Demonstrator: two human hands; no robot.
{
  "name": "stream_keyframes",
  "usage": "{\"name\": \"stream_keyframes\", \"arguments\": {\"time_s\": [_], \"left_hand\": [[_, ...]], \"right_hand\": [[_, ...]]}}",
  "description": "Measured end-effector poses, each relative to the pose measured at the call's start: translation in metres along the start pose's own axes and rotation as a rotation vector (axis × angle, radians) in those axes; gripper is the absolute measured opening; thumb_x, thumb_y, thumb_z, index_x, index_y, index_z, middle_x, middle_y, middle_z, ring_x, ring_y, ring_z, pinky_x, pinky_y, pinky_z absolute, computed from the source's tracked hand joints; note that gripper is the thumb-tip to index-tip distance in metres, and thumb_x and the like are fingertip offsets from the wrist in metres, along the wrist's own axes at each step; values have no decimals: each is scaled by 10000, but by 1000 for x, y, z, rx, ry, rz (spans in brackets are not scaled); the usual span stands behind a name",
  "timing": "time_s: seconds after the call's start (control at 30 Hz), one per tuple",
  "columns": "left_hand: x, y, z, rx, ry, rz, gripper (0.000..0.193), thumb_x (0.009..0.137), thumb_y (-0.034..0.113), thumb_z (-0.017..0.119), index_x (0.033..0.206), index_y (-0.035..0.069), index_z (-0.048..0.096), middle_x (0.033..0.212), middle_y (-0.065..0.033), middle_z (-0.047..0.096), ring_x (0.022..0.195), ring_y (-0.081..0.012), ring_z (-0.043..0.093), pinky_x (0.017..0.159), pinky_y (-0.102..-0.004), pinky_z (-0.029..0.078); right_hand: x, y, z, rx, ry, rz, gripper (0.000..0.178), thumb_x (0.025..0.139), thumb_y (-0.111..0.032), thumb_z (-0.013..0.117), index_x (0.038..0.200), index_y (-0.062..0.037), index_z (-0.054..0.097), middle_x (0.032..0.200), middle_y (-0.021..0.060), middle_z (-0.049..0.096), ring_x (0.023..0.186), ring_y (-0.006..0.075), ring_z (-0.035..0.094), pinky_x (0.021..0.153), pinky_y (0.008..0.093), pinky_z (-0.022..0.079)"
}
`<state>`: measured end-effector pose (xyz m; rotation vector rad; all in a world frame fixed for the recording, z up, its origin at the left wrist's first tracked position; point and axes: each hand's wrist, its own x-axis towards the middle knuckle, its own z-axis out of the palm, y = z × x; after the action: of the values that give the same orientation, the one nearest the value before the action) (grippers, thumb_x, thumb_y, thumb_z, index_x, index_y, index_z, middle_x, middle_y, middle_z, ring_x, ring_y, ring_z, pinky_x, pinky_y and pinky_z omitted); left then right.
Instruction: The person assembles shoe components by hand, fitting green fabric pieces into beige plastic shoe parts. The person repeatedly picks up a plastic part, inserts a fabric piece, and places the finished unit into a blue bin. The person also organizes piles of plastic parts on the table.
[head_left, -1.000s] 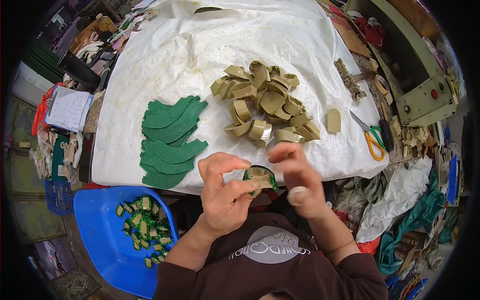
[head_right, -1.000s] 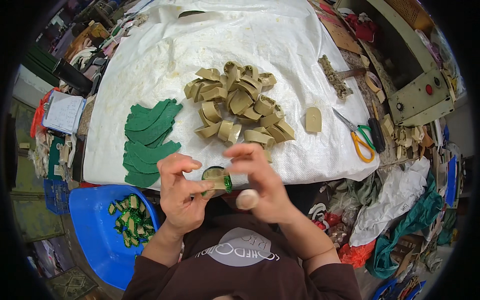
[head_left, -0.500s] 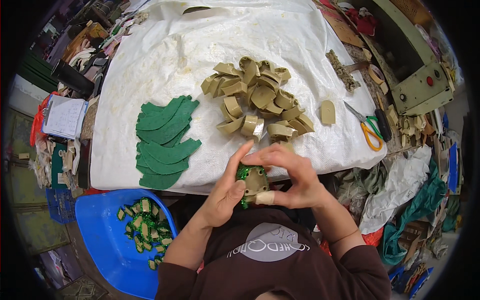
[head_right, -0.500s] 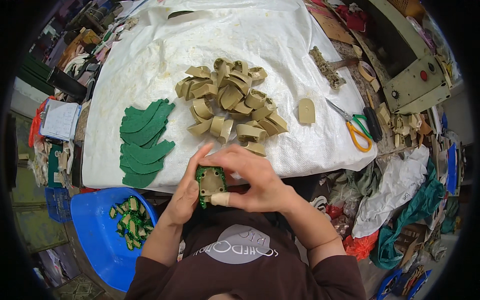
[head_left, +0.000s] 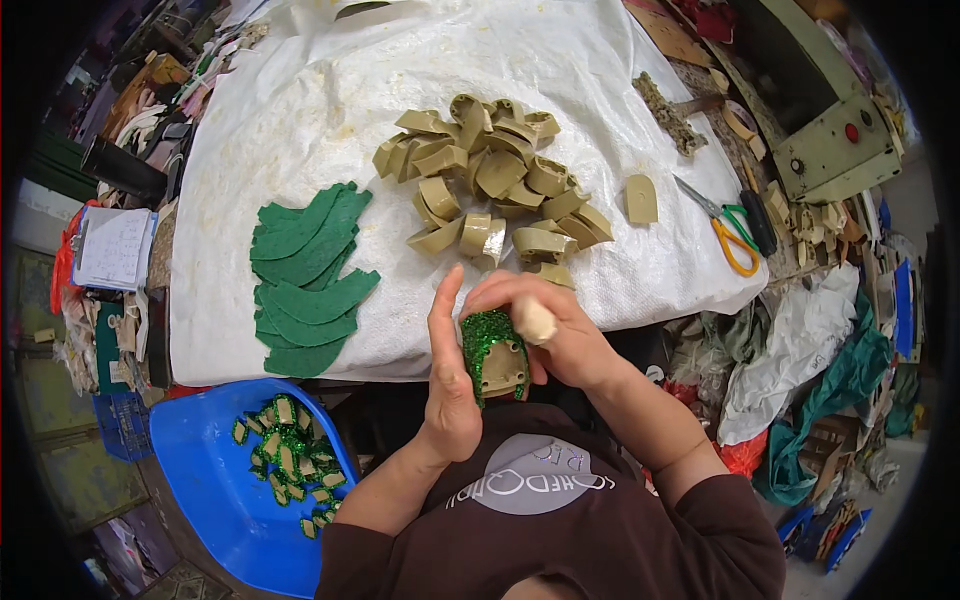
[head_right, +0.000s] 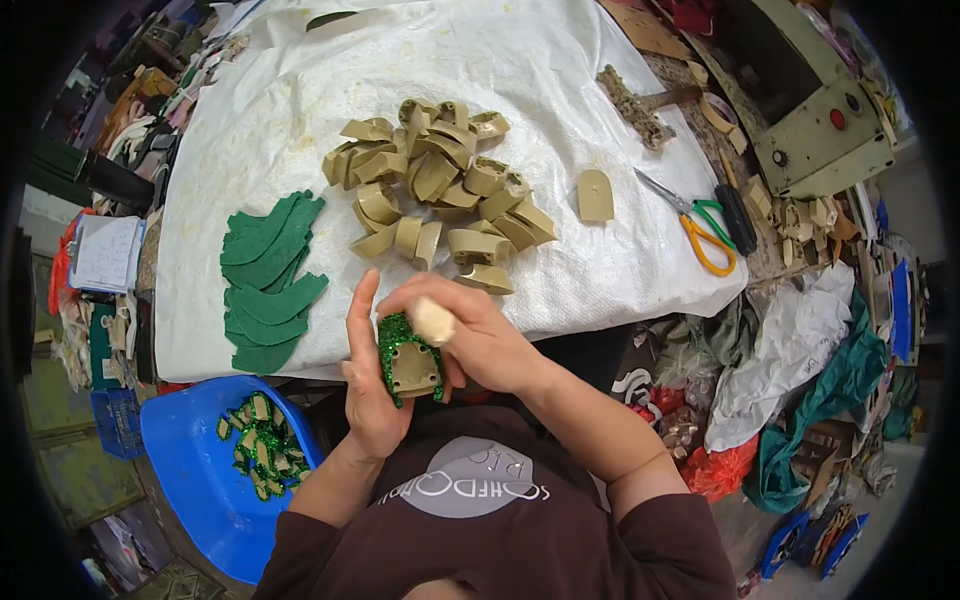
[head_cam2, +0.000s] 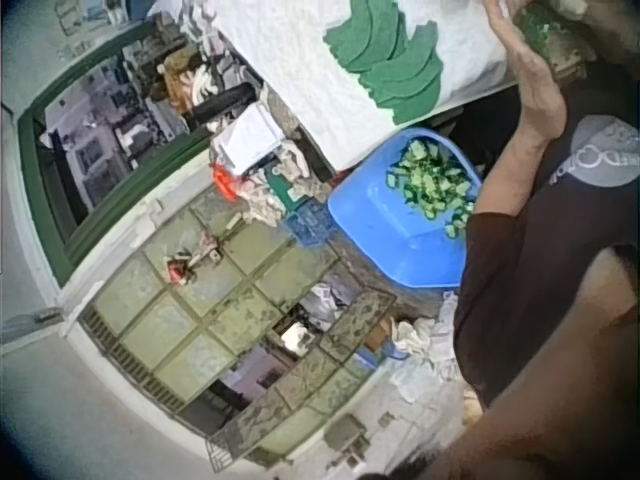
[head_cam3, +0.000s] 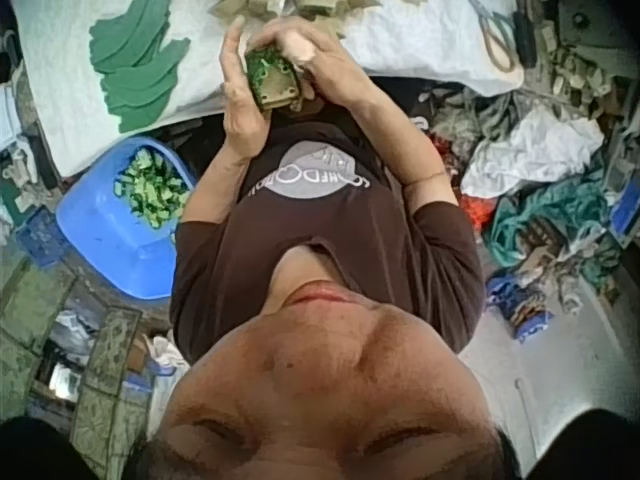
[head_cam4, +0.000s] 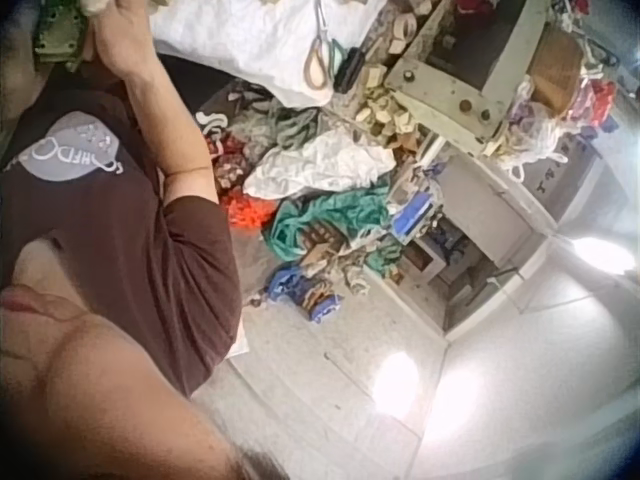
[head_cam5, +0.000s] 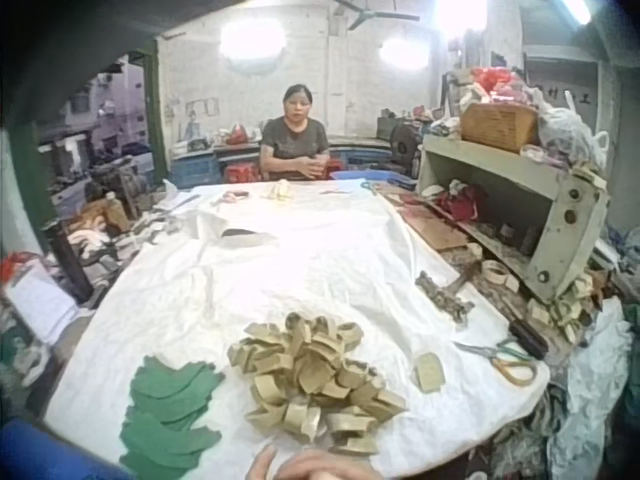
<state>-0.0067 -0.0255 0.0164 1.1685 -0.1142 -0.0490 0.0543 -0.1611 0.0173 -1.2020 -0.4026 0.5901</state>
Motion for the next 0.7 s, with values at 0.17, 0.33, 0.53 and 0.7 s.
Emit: {"name": "stream_keyframes", "arguments": {"time_s": [0.17,0.33,0.53,0.7], "left_hand": [[-2,-10,4,358,105,225,824,918,615,275,1400,-39,134,1201,-198,451,987,-221,542,821,-326,459],[-1,-7,6,439,204,282,720,960,523,274,1331,-94,249,1193,-194,441,1117,-235,460,953,-337,369],[7,-12,6,253,424,254,421,951,233,333,1293,-12,330,1143,-118,469,984,-152,500,863,-287,417],[0,-14,3,270,353,227,396,956,238,333,1279,9,348,1111,-90,471,955,-138,496,827,-271,417]], "right_hand": [[8,5,1,33,-171,-32,101,869,-142,569,899,-46,575,1010,46,535,782,122,555,590,242,479],[7,22,12,-205,-55,-356,214,930,-238,507,1025,-57,570,1089,88,529,1012,209,489,911,334,369],[-5,28,27,54,25,-190,418,969,-246,409,1324,-27,422,1205,94,465,1170,190,438,1005,303,314],[-2,29,24,-376,85,-480,398,915,-137,489,1298,-36,451,1106,150,533,973,298,536,847,350,432]]}}
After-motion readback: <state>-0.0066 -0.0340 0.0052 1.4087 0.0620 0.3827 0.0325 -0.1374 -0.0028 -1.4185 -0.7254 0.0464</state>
